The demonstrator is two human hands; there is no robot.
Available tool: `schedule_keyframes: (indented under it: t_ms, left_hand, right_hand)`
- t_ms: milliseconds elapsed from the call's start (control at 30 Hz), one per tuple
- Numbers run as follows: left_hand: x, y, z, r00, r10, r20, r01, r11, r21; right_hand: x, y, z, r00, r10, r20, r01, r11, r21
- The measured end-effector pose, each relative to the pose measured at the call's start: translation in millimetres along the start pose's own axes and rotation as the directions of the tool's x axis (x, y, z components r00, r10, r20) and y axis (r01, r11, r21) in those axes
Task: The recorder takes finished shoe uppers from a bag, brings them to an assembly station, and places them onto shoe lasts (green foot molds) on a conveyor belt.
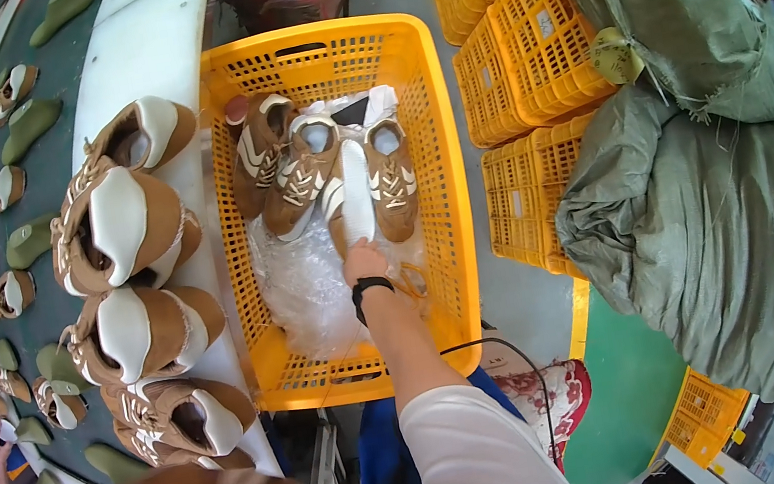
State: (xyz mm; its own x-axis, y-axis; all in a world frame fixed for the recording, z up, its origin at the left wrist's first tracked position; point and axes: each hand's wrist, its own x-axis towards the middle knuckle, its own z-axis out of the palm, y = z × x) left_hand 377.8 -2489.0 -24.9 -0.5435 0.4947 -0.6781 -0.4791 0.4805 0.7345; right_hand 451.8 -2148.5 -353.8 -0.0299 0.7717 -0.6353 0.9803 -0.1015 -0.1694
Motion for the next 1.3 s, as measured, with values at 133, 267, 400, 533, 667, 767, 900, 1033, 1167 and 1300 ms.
schedule_keyframes:
  t_ms: [133, 267, 400, 533, 667, 767, 900, 1033, 1167, 1300]
  left_hand:
    - [-8, -4, -47, 0.958, 0.053, -0.282, -0.118, 0.969, -0.217]
    - [-8, -20, -103, 0.862, 0.038, -0.505, -0.29, 0.855, -0.43]
    - [-12, -92, -173, 0.898, -0.093, -0.431, -0.134, 0.874, -0.468]
    - [-21, -29, -125, 0.479, 0.357, -0.802, -0.38, 0.908, 0.177]
    - [-39, 54, -86, 0.523, 0.799, -0.298, -0.689, 0.602, 0.404]
    - [-40, 89, -44, 0.737, 0.668, 0.103, -0.666, 0.744, -0.058]
    - [-53, 114, -23, 0.719, 0.485, 0.497, -0.482, 0.864, -0.147]
    - [-63, 97, -43, 0.816, 0.371, 0.444, -0.301, 0.927, -0.223]
    - [-69, 86, -69, 0.916, 0.291, 0.278, -0.11, 0.845, -0.523]
    - [-75, 81, -85, 0.887, 0.387, 0.252, -0.18, 0.793, -0.582]
  right_hand:
    - [-29, 10, -38, 0.977, -0.131, -0.166, 0.151, 0.982, 0.113]
    - [-70, 41, -120, 0.881, -0.2, -0.43, 0.394, 0.814, 0.427]
    - [-147, 78, -234, 0.769, -0.263, -0.582, 0.629, 0.47, 0.619]
    - [-199, 79, -294, 0.817, -0.234, -0.527, 0.558, 0.095, 0.824]
    - [-241, 29, -308, 0.866, -0.429, -0.255, 0.189, -0.191, 0.963]
    - [-268, -13, -293, 0.802, -0.568, -0.186, 0.113, -0.161, 0.98]
    - [-310, -75, -270, 0.67, -0.736, -0.1, 0.181, 0.032, 0.983]
    - [-341, -114, -252, 0.608, -0.79, -0.077, 0.418, 0.237, 0.877]
    - [-404, -117, -249, 0.186, -0.888, -0.42, 0.961, 0.075, 0.267]
    - [-474, -106, -233, -0.155, -0.979, -0.129, 0.987, -0.148, -0.064]
